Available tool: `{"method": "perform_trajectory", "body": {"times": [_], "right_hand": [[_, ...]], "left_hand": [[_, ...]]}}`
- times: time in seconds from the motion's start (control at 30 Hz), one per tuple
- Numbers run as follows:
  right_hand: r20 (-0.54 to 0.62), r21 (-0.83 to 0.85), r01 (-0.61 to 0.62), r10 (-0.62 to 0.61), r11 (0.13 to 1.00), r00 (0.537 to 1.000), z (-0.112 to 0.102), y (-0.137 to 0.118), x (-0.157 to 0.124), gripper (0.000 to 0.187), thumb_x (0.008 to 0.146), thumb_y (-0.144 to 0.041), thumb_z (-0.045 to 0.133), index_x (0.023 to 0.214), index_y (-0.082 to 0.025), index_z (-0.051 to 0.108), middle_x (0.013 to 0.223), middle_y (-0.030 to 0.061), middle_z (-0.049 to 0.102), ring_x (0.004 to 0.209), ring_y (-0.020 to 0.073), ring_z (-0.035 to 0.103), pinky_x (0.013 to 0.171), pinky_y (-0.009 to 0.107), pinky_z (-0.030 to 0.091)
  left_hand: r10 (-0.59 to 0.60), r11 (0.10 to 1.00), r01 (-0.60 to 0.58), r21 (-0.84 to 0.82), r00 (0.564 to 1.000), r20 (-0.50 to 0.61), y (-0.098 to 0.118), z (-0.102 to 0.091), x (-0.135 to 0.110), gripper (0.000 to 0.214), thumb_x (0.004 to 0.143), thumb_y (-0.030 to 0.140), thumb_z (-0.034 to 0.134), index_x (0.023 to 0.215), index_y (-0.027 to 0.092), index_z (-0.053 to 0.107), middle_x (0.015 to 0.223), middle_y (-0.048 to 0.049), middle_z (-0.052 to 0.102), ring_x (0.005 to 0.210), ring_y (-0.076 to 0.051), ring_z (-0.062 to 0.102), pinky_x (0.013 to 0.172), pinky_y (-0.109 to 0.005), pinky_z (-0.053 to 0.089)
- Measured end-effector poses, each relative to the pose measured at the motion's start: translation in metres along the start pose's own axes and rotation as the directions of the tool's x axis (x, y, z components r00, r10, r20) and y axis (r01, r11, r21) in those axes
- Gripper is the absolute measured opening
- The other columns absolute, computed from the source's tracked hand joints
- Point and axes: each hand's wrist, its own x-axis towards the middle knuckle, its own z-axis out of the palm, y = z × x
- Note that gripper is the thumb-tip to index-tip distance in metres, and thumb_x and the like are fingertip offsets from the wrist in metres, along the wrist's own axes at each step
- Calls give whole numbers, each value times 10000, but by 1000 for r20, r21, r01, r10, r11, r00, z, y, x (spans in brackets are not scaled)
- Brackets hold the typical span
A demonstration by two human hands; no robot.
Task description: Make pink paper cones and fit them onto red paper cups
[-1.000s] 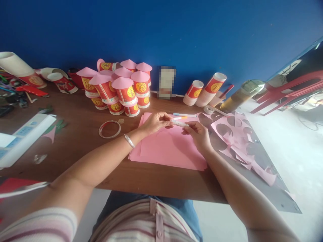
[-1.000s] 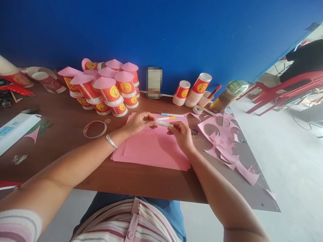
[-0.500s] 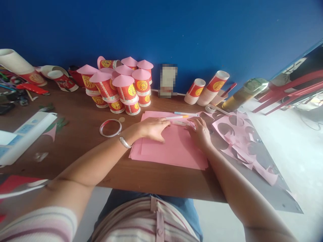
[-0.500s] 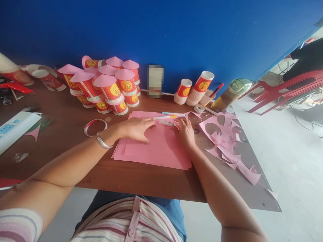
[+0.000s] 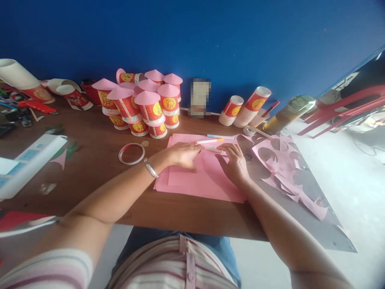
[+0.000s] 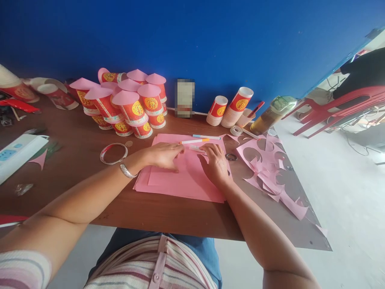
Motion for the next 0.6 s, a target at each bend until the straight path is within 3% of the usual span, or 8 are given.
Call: {"method": "perform_trajectory", "body": {"times": [0.13,0.27,0.33,0.47,0.6], "right_hand": [[14,31,4,-4,1000,1000,-2,-3,1,178,997,-286,613,1123,-252,735,1116,106,754,1078,320,681,938,492,585],[59,52,-13,10,999,998,-4,-5,2,190,1002,-285,609,1139,-259,738,1106,106,761,1086,321,685,954,495,588],[79,67,-17,12,998,997,-4,-6,2,196,1004,-291,610,1147,-252,738,1106,113,764,1085,324,688,953,498,591],[96,74,-13,6,997,995,-4,-9,2,192,1016,-300,606,1147,-240,733,1115,115,768,1092,314,695,937,475,602],[104,93,-6,-3,996,995,-2,-8,1,174,1014,-293,610,1127,-242,732,1096,111,775,1077,306,704,921,464,609]], "left_hand": [[6,1000,-6,-6,1000,12,-5,0,1,401,620,400,849,921,239,638,1046,-44,709,977,-291,693,789,-334,504],[39,999,-38,35,999,-29,-4,-1,0,650,626,389,866,1216,247,632,1296,-89,660,1218,-329,643,898,-347,516],[46,998,-45,39,999,-23,-2,-1,0,689,638,359,855,1272,249,609,1302,-91,664,1229,-327,642,903,-350,518],[34,999,-34,12,999,11,-1,-3,0,462,648,335,825,1064,241,648,1074,-48,713,1003,-288,692,810,-338,514],[37,999,-37,15,999,-1,-1,-4,-2,349,640,373,813,913,242,637,1072,-45,694,998,-282,681,792,-331,510]]}}
